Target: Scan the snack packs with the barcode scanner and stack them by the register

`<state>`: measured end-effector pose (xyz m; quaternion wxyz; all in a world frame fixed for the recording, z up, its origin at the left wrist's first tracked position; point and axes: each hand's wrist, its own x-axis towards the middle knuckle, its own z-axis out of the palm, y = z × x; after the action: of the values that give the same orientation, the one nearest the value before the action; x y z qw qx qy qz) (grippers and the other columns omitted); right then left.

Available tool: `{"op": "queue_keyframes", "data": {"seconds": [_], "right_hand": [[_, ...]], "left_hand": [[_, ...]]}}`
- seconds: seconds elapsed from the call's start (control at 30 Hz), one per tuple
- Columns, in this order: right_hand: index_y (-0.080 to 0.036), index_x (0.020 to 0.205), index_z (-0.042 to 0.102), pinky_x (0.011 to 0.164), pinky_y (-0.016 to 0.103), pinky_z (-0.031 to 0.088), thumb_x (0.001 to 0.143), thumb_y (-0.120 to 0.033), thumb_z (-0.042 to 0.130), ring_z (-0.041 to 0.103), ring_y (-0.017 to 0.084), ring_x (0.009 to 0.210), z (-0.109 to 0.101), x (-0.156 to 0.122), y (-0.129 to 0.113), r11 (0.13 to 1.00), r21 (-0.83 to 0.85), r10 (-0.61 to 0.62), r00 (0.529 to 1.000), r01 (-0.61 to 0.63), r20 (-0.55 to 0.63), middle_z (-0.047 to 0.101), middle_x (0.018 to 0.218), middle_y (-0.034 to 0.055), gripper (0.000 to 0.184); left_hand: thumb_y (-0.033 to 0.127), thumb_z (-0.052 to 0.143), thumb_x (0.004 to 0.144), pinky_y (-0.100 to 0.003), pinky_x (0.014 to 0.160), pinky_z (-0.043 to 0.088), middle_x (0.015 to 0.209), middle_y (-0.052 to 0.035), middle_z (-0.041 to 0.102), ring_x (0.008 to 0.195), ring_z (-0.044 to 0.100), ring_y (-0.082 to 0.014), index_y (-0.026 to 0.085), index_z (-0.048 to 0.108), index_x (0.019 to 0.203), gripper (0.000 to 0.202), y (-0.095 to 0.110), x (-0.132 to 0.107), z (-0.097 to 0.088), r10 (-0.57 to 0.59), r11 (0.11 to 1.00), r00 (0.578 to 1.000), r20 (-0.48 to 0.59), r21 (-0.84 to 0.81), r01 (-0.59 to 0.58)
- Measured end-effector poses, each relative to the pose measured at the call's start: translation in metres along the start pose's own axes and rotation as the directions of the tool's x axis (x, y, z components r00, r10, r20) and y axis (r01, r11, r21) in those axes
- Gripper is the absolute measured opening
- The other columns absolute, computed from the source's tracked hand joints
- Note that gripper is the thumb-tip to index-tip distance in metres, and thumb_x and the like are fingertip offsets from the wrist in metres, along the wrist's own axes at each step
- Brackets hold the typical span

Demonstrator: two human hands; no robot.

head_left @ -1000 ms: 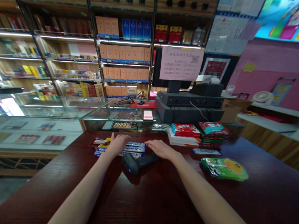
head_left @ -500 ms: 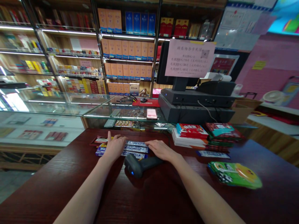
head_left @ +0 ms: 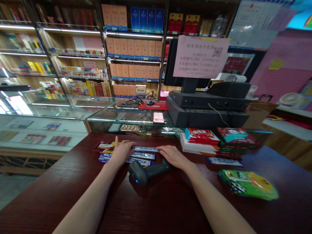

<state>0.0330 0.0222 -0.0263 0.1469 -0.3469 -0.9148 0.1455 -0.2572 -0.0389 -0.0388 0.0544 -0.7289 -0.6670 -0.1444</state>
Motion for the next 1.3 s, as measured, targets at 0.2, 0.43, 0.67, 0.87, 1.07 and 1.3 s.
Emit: {"op": "queue_keyframes", "data": {"seconds": [0.2,0.43,0.67,0.87,1.07,1.3], "right_hand": [[-0.024,0.126,0.066,0.105,0.043,0.042,0.101,-0.026,0.045,0.062,0.025,0.119,0.001,-0.005,0.001,1.0,-0.014,0.018,0.998,-0.019,-0.058,0.071,0.127,0.007,0.033],[-0.023,0.125,0.067,0.106,0.045,0.039,0.101,-0.027,0.048,0.061,0.026,0.12,0.004,-0.009,0.001,0.999,-0.026,0.025,0.997,-0.027,-0.074,0.071,0.126,0.0089,0.031],[-0.022,0.128,0.065,0.108,0.045,0.038,0.1,-0.025,0.052,0.06,0.026,0.122,0.005,-0.01,-0.002,0.999,-0.01,0.029,0.995,-0.03,-0.094,0.069,0.127,0.0099,0.032],[-0.021,0.131,0.062,0.106,0.04,0.041,0.099,-0.022,0.052,0.06,0.023,0.119,0.004,-0.01,-0.003,0.999,0.031,0.035,0.988,-0.031,-0.149,0.067,0.125,0.0086,0.033],[-0.022,0.131,0.062,0.101,0.04,0.045,0.097,-0.021,0.054,0.062,0.024,0.113,0.007,-0.009,-0.001,0.997,0.05,0.073,0.979,-0.065,-0.191,0.063,0.119,0.009,0.035],[-0.025,0.131,0.062,0.106,0.039,0.046,0.093,-0.022,0.058,0.06,0.021,0.113,0.009,-0.007,0.002,0.976,0.216,0.103,0.938,-0.03,-0.333,0.056,0.12,0.0075,0.038]], "left_hand": [[0.028,0.055,0.093,-0.073,0.115,0.001,0.116,-0.006,0.075,0.12,0.062,-0.03,0.031,0.068,0.114,0.025,0.003,-0.001,-0.002,0.011,1.0,0.999,-0.034,0.02,-0.01],[0.022,0.055,0.091,-0.067,0.119,0.001,0.105,-0.0033,0.077,0.107,0.067,-0.0274,0.029,0.069,0.107,0.022,0.015,-0.002,-0.01,0.058,0.997,0.995,-0.084,0.058,-0.054],[0.022,0.053,0.091,-0.065,0.121,0.001,0.108,-0.0023,0.074,0.106,0.069,-0.0252,0.03,0.068,0.11,0.025,0.016,-0.004,-0.011,0.036,0.999,0.993,-0.11,-0.034,-0.04],[0.024,0.055,0.09,-0.065,0.121,0.002,0.101,-0.0013,0.074,0.103,0.069,-0.0242,0.028,0.071,0.1,0.019,0.02,-0.005,-0.017,0.031,0.998,0.997,-0.069,-0.052,-0.035],[0.027,0.053,0.093,-0.062,0.121,0.006,0.097,-0.0005,0.073,0.099,0.069,-0.0228,0.027,0.068,0.095,0.015,0.022,-0.005,-0.019,0.036,0.998,0.992,-0.122,-0.044,-0.042],[0.03,0.048,0.097,-0.058,0.123,0.011,0.087,0.0015,0.075,0.089,0.071,-0.0197,0.025,0.06,0.098,0.012,0.022,-0.006,-0.019,0.073,0.995,0.972,-0.224,-0.048,-0.086]]}}
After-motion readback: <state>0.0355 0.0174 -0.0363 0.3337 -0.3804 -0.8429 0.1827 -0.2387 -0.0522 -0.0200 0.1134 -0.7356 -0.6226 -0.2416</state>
